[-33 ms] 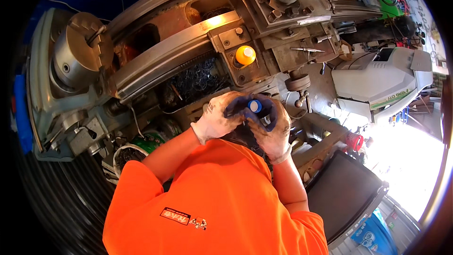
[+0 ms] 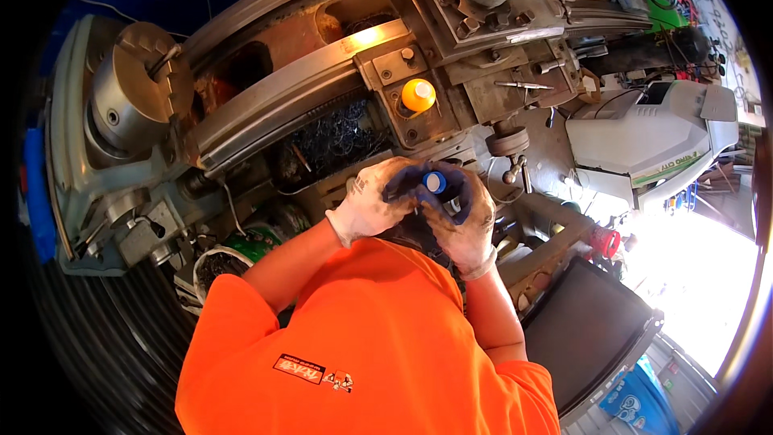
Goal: The person applies lubricant from a yellow bottle to the metal components of a lathe machine using a small brush. They then use a wrench to tighten bolts on the machine's chuck and bed. The person wears gloves and an orange shirt while working in a workshop environment.
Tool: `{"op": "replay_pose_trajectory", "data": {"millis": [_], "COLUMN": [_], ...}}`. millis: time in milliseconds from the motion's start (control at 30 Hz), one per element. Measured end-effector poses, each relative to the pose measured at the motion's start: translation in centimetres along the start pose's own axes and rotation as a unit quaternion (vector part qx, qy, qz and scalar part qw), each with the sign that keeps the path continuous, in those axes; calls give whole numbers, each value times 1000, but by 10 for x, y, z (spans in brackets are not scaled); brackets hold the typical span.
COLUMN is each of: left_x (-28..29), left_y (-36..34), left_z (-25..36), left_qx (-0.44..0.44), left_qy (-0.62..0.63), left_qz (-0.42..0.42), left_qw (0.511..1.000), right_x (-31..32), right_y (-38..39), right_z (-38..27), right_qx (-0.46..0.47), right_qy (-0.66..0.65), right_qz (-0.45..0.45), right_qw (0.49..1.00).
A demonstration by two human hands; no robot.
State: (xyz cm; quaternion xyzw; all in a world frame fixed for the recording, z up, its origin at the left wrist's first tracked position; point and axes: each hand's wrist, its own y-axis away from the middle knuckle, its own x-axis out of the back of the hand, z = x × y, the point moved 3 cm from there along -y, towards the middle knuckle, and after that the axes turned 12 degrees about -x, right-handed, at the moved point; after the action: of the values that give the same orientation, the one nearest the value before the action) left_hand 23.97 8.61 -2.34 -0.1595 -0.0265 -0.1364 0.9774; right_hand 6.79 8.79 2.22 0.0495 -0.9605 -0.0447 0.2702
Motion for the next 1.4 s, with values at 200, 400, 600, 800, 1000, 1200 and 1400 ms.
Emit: {"op": "replay_pose_trajectory", "data": {"millis": [200,400,600,800,1000,1200,1400], "left_x": [-2,-7,-16,-12,-12,11,30], "left_y": [-5,-8,-6,-9,-8,-27,-84], "left_z": [-3,-8,-16,-13,-13,-11,-40], "left_qx": [-32,-12,31,-28,-60,-99,-80], "left_qy": [-87,-171,-121,-189,-203,-150,-218], "left_qz": [-54,-90,-47,-96,-112,-1,119], "left_qw": [994,981,991,977,971,984,965], "right_x": [-4,2,12,12,14,27,37], "right_y": [-3,-7,-18,-20,-23,-33,-81], "right_z": [6,18,8,14,11,21,-14], "right_qx": [-17,-23,-116,-77,-81,-106,-20], "right_qy": [-76,63,157,202,246,85,51], "right_qz": [-4,-38,-124,-177,-241,-171,-56], "right_qw": [997,997,973,960,935,976,997]}}
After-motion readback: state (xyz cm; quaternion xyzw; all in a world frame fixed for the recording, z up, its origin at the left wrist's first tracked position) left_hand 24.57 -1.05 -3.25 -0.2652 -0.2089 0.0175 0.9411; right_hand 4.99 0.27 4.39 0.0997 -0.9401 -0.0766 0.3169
